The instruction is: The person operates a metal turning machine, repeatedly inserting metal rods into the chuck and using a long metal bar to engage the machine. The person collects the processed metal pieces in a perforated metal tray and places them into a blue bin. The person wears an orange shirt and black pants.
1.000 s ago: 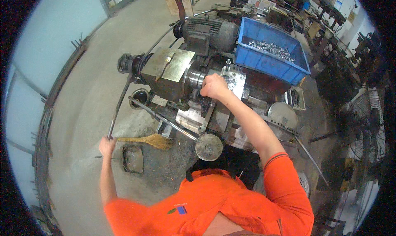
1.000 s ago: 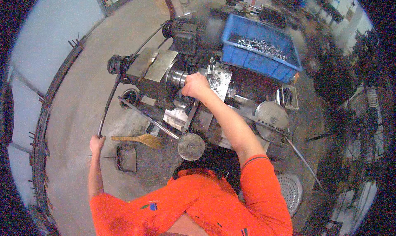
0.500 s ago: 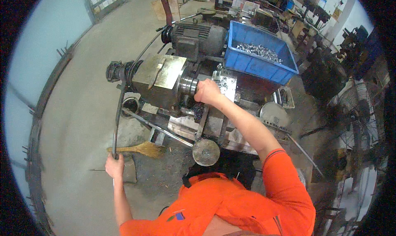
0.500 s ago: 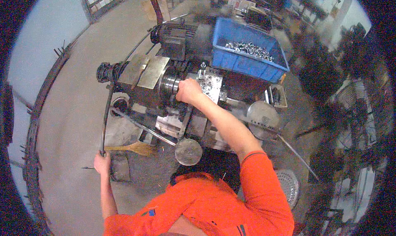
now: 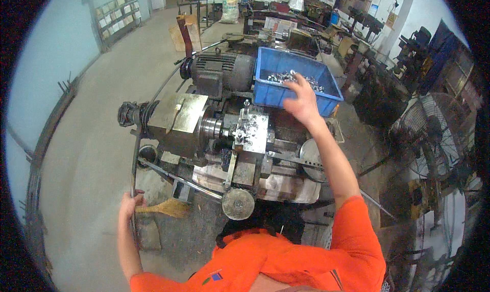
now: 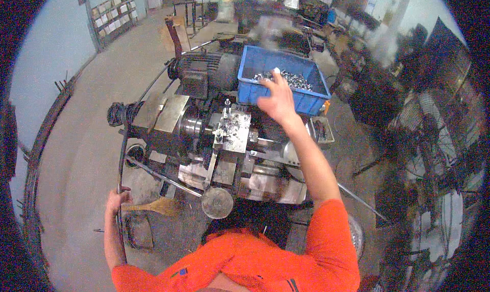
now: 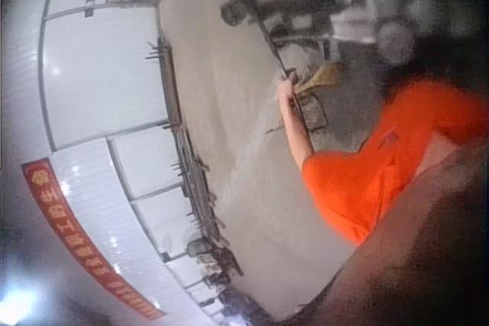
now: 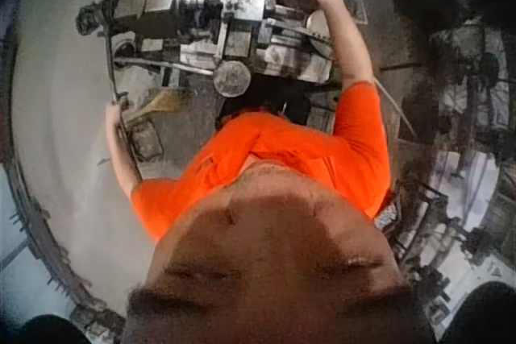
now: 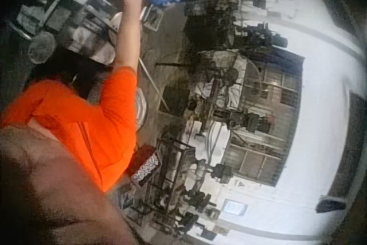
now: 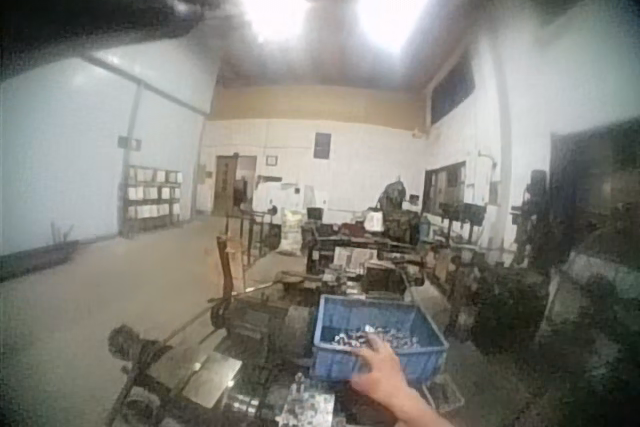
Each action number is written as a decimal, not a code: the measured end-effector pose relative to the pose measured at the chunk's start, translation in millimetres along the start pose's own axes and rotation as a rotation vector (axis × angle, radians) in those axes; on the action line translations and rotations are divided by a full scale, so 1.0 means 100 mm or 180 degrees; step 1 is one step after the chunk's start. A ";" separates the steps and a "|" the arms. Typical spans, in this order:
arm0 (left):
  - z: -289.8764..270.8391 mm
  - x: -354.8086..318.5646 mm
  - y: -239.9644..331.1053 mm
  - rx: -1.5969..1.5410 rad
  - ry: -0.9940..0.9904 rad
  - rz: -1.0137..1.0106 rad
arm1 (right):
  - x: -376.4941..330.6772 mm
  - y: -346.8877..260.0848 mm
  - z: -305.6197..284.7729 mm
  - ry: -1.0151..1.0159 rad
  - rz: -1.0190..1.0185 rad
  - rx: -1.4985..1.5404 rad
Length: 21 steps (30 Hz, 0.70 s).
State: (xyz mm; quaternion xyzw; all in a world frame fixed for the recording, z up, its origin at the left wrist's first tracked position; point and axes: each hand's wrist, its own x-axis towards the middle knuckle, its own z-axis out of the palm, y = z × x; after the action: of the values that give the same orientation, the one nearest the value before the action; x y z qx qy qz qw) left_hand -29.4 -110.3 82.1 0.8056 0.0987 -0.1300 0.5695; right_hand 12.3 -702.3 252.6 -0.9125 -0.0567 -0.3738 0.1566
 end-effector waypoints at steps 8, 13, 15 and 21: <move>0.04 0.04 -0.28 -0.0121 0.0582 0.0419 | -2.45 0.68 -0.94 -0.0489 0.2060 -0.0216; 0.01 0.15 -0.36 -0.0144 0.0522 0.0350 | -4.41 0.85 -1.68 -0.0310 0.3429 -0.1339; -0.11 0.40 -0.53 -0.0140 0.0391 0.0104 | -5.47 1.14 -1.95 -0.0281 0.3559 -0.1786; -0.43 0.94 -1.01 -0.0044 0.0723 -0.0851 | -5.90 0.64 -2.44 0.0697 0.4646 -0.1928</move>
State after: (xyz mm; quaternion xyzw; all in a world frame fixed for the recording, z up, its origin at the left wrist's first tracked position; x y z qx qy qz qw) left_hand 32.8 -35.6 -24.5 0.7909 0.2695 -0.1121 0.5379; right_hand -556.9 -835.2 -11.8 -0.6802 0.6749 -0.2635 0.1117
